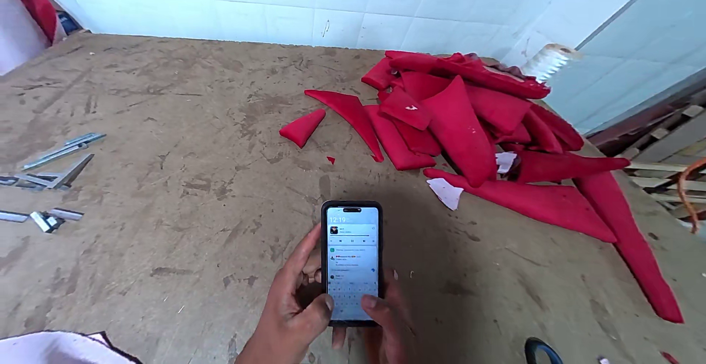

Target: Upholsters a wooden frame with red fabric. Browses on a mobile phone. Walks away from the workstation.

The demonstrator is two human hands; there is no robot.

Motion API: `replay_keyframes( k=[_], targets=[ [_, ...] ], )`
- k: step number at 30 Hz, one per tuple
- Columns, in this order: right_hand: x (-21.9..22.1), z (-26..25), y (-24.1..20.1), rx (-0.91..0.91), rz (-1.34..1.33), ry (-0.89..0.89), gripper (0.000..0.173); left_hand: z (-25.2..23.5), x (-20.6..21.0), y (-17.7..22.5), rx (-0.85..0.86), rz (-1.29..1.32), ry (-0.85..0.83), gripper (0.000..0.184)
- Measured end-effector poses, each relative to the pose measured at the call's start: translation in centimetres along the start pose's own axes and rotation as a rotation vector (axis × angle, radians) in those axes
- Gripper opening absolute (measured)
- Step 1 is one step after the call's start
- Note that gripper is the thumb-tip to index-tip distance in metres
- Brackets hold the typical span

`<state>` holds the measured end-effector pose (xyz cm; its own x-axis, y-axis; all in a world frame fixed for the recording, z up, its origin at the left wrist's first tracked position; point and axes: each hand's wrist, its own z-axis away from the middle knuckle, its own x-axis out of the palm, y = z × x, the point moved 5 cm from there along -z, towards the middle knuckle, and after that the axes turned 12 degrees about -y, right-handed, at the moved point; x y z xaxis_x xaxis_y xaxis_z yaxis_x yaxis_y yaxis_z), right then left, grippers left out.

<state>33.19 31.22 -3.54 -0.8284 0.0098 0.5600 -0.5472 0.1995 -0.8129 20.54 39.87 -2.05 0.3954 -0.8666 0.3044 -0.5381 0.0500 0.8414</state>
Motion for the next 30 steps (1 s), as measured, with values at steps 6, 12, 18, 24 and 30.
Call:
replay_keyframes(
  k=[6, 12, 18, 24, 30],
  targets=[
    [0.2, 0.1, -0.2, 0.033, 0.033, 0.043, 0.042, 0.0, 0.1, -0.2, -0.013, 0.007, 0.01, 0.086],
    [0.0, -0.2, 0.3, 0.023, 0.054, 0.111, 0.051, 0.1, 0.2, -0.2, -0.01, 0.02, 0.015, 0.083],
    [0.1, -0.2, 0.2, 0.031, 0.052, 0.151, 0.054, 0.2, 0.1, -0.2, 0.012, 0.018, 0.001, 0.082],
    [-0.3, -0.1, 1.2, 0.007, -0.051, 0.127, 0.055, 0.3, 0.1, -0.1, 0.011, 0.021, 0.015, 0.08],
    [0.1, -0.1, 1.2, -0.001, -0.084, 0.074, 0.047, 0.5, -0.4, 0.0, 0.01, -0.025, 0.066, 0.074]
  ],
)
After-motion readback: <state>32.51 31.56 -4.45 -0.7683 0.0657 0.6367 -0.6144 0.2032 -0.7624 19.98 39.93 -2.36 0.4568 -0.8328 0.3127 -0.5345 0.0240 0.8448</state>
